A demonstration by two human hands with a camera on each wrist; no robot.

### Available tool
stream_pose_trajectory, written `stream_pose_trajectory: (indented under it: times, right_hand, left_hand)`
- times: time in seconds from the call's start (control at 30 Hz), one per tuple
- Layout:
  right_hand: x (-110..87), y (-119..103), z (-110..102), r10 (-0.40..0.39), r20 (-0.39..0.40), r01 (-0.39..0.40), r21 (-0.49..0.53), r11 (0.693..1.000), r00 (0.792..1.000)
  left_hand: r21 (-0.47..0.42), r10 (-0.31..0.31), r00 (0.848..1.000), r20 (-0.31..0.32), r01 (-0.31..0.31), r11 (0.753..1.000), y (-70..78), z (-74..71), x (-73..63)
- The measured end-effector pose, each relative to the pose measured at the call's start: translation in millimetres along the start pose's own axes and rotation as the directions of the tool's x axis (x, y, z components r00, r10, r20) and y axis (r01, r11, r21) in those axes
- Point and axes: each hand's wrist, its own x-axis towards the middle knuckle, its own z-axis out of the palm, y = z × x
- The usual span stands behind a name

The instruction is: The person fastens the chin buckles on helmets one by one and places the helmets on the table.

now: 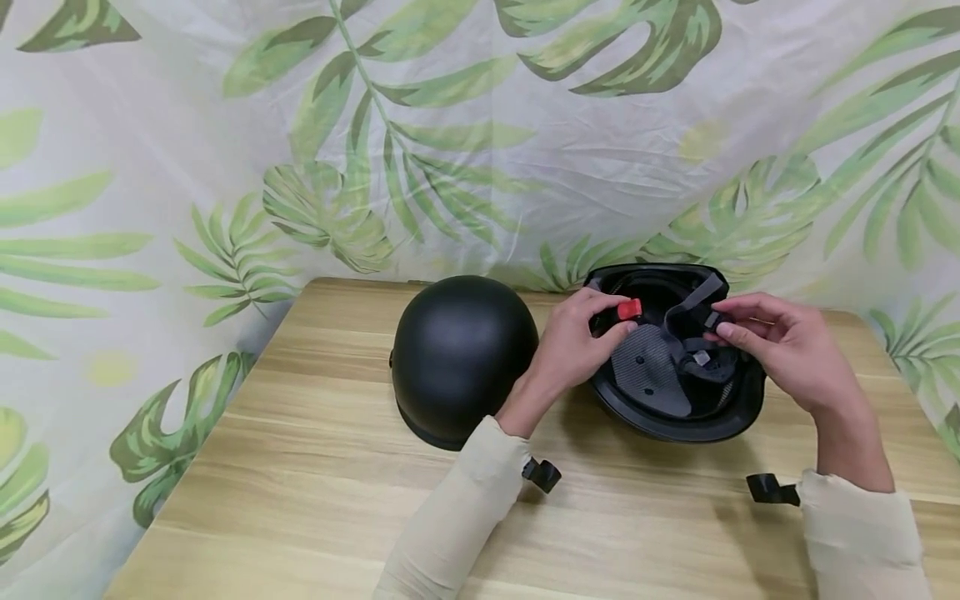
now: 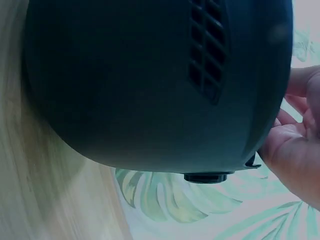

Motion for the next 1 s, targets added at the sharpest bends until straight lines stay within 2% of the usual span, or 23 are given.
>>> stream_pose_trajectory:
  times: [0.13, 0.3, 0.37, 0.47, 0.57, 0.7, 0.9, 1.0]
  right_hand:
    - [-0.9, -2, -1, -0.018, 0.009, 0.018, -0.018, 1.000, 1.000]
    - [-1.5, -8, -2, -0.068, -0.014, 0.065, -0.150, 0.987, 0.998]
    - [-1.3, -10, 0, -0.085, -0.035, 0.076, -0.198, 0.977, 0.996]
    - [-1.0, -10, 2, -0.085, -0.038, 0.075, -0.210, 0.975, 0.996]
    - [-0.2, -8, 6, -0.046, -0.011, 0.043, -0.173, 0.984, 0.999]
    - [0.7, -6, 9, 0.016, 0.004, -0.015, -0.177, 0.984, 1.000]
    - [1.7, -5, 11, 0.054, -0.070, -0.071, -0.281, 0.957, 0.996]
    - [1.7, -4, 12, 0.050, -0.073, -0.072, -0.328, 0.942, 0.996]
  left_hand:
    - [0.001, 0.003, 0.999, 0.035, -0.003, 1.000, 0.2, -1.2, 2.6]
    - [-0.005, 0.012, 0.997, 0.072, -0.012, 1.000, -3.7, -5.6, 6.0]
    - [-0.009, 0.020, 0.997, 0.075, -0.020, 1.000, -6.2, -7.5, 6.6]
    - [-0.011, 0.031, 0.998, 0.059, -0.031, 0.999, -9.8, -9.9, 6.6]
    - [-0.018, 0.042, 0.999, 0.026, -0.042, 0.999, -11.3, -11.1, 6.4]
    - [-0.019, 0.064, 0.998, -0.007, -0.064, 0.998, -11.4, -10.7, 6.1]
    - [0.018, 0.089, 0.996, -0.010, -0.089, 0.996, -11.1, -10.7, 6.2]
    - [0.030, 0.097, 0.995, -0.005, -0.097, 0.995, -10.1, -11.1, 6.6]
